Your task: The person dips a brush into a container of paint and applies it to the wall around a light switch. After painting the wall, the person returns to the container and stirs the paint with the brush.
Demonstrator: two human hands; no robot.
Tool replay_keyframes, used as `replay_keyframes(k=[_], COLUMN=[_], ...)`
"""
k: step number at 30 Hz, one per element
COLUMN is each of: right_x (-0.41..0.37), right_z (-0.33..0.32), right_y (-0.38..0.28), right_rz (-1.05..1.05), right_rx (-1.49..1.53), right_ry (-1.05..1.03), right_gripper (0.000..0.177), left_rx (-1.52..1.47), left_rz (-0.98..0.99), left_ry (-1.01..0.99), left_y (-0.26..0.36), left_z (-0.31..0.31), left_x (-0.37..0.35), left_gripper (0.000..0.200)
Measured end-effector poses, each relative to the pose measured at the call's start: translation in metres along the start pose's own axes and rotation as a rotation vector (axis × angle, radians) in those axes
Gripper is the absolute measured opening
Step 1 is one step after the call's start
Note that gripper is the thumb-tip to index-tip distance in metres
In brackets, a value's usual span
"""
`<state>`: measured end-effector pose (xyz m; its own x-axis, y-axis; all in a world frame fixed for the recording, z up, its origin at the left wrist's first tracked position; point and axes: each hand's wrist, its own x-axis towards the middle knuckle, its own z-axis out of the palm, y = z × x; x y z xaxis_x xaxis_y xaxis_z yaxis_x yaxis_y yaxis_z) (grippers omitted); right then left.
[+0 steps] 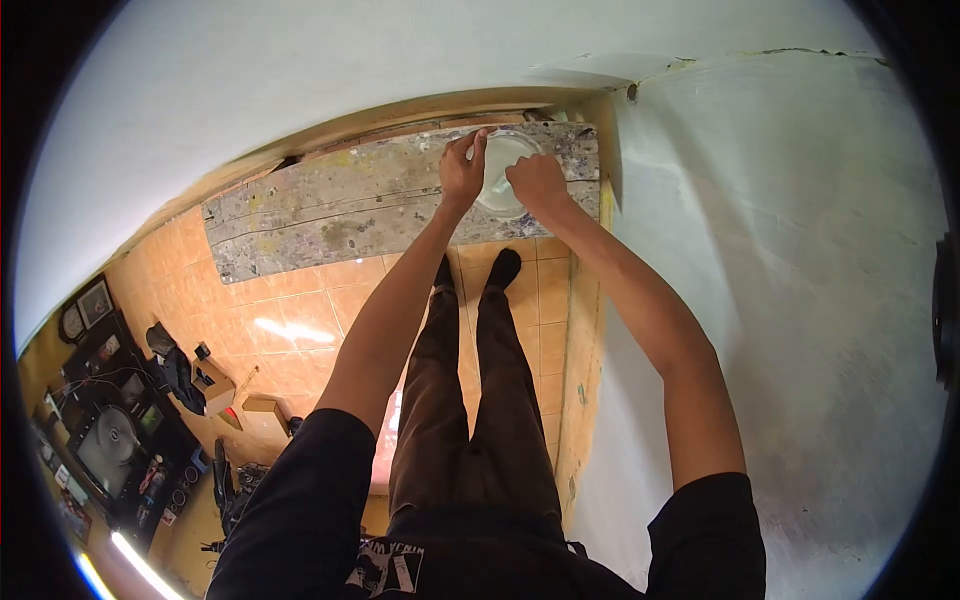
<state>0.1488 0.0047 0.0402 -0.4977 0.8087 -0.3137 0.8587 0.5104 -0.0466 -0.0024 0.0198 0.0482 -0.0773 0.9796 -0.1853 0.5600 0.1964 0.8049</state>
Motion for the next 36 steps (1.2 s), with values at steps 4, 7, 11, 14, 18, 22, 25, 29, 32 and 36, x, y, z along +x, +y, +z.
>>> replay_keyframes(k=[4, 7, 11, 14, 18, 22, 25, 29, 32, 36], right_x=[0.003, 0.001, 0.003, 0.006, 0.004, 0.005, 0.002, 0.002, 0.005, 0.002], right_z=[0.007, 0.006, 0.004, 0.005, 0.002, 0.008, 0.013, 0.016, 0.011, 0.010], right_y=[0.003, 0.003, -0.001, 0.001, 0.001, 0.005, 0.004, 0.004, 0.003, -0.002], right_rz=[0.018, 0.024, 0.049, 0.035, 0.028, -0.015, -0.013, -0.012, 0.050, 0.029], right_rx=[0.032, 0.058, 0.031, 0.043, 0.036, 0.016, 0.027, 0.031, 0.023, 0.012], right_ry=[0.006, -0.023, -0.038, -0.050, -0.032, 0.084, 0.095, 0.102, 0.042, 0.043], right_gripper=[0.011, 0.011, 0.012, 0.012, 0.012, 0.011, 0.010, 0.009, 0.009, 0.010], left_rx=[0.009, 0.004, 0.073, 0.150, 0.043, 0.035, -0.022, -0.107, -0.148, -0.172], left_rz=[0.020, 0.009, 0.011, -0.020, 0.015, 0.001, 0.022, 0.087, 0.102, 0.121], left_ry=[0.028, 0.014, -0.074, -0.131, 0.003, 0.011, 0.059, 0.109, 0.081, 0.082], left_y=[0.003, 0.003, 0.006, 0.011, 0.013, 0.013, -0.004, -0.031, -0.028, -0.043], left_z=[-0.003, -0.001, -0.009, -0.014, -0.008, -0.008, 0.005, 0.026, 0.023, 0.034], left_x=[-0.003, -0.002, -0.003, -0.003, -0.005, -0.005, -0.002, 0.005, 0.005, 0.009], left_gripper=[0.034, 0.033, 0.048, 0.056, 0.034, 0.036, 0.035, 0.034, 0.033, 0.033])
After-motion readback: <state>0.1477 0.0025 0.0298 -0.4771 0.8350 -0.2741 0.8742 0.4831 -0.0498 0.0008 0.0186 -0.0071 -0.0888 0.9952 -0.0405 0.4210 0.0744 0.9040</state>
